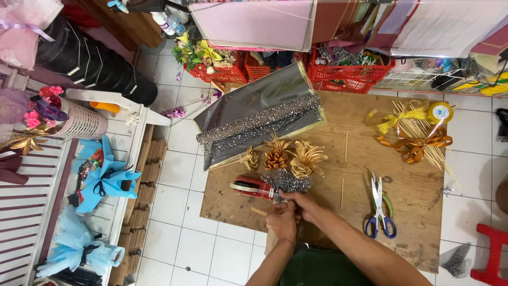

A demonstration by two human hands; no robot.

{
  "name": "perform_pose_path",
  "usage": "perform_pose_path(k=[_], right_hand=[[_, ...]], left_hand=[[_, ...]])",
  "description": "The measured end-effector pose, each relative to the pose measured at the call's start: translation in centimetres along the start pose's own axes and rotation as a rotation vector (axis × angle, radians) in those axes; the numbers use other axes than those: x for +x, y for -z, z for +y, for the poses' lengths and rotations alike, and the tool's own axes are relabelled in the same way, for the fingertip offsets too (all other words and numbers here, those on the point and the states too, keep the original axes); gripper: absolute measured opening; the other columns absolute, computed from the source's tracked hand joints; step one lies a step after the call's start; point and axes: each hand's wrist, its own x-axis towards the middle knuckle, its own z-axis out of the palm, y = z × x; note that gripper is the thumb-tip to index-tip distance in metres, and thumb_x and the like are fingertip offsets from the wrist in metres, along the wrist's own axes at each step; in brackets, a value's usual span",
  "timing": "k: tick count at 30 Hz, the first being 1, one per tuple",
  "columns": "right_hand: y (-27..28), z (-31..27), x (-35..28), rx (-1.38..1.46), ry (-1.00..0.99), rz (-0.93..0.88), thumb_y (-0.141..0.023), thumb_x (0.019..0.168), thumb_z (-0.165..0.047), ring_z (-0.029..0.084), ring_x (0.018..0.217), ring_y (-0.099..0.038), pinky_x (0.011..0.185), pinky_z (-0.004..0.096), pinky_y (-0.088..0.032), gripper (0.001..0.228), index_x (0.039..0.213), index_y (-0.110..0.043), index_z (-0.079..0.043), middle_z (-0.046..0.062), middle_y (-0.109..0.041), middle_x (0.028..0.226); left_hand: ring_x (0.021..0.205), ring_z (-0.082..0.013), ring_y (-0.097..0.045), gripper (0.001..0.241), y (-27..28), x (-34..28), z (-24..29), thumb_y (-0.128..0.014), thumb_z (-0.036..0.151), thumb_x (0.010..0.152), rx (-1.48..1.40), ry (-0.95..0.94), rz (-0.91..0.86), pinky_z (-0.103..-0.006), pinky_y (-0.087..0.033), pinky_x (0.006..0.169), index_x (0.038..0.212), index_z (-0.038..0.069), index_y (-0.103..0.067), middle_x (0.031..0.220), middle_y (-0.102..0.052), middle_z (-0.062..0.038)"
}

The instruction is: The person assembles a bouquet of artificial gold flowers by cutting pieces of silver mesh with shears, wrapping the mesh around the flower stems, and securing it with tape.

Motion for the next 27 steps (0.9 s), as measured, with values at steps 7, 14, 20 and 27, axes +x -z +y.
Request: perform_pose_path(k=[7, 14, 20, 27], right_hand=[[1.5, 0.4, 1.8, -0.051, 0.021, 0.011, -0.091, 0.071, -0.041, 0.02, 0.056, -0.056, 0.033, 0.031, -0.032, 0.041, 0.078, -0.065, -0.01, 0.011, -0.071, 0.075], [3.7, -0.1, 2.4, -0.415, 0.075, -0.162, -0.07, 0.066, -0.066, 0.019, 0.16, -0.003, 0.127, 0.047, 0.006, 0.109, 0.158, -0.039, -0.017, 0.003, -0.018, 0.172], [6.7, 1.9, 4.5, -0.238, 0.164, -0.09, -0.09, 0.072, -0.044, 0.026, 0.159, -0.011, 0.124, 0.053, 0.003, 0.099, 0.154, -0.046, -0.01, 0.011, -0.033, 0.167], [7.9, 3.5, 6.7, -0.261, 0.142, -0.179, -0.083, 0.086, -0.061, 0.035, 0.158, 0.012, 0.119, 0.067, 0.015, 0.098, 0.159, -0.041, -0.011, 0.016, -0.01, 0.172]], left_hand=[[0.039, -0.0131, -0.067, 0.023, 0.8, 1.0, -0.7, -0.086, 0.024, 0.077, 0.074, -0.167, 0.013, -0.0294, -0.055, 0.038, 0.07, 0.007, -0.071, 0.056, -0.073, -0.006], [0.068, -0.0163, -0.068, 0.017, 4.9, 6.2, -3.5, -0.074, 0.026, 0.092, 0.337, -1.086, 0.064, -0.0293, -0.06, 0.052, 0.099, 0.012, -0.07, 0.084, -0.071, -0.003], [0.107, -0.0281, -0.065, 0.019, 5.7, 9.5, -2.6, -0.068, 0.026, 0.097, 0.624, -1.775, 0.326, -0.0413, -0.052, 0.086, 0.114, 0.019, -0.073, 0.112, -0.069, -0.005], [0.109, -0.0233, -0.065, 0.02, 4.2, 12.9, -5.2, -0.057, 0.019, 0.099, 0.655, -1.84, 0.263, -0.0421, -0.047, 0.093, 0.108, 0.025, -0.074, 0.107, -0.068, 0.002]])
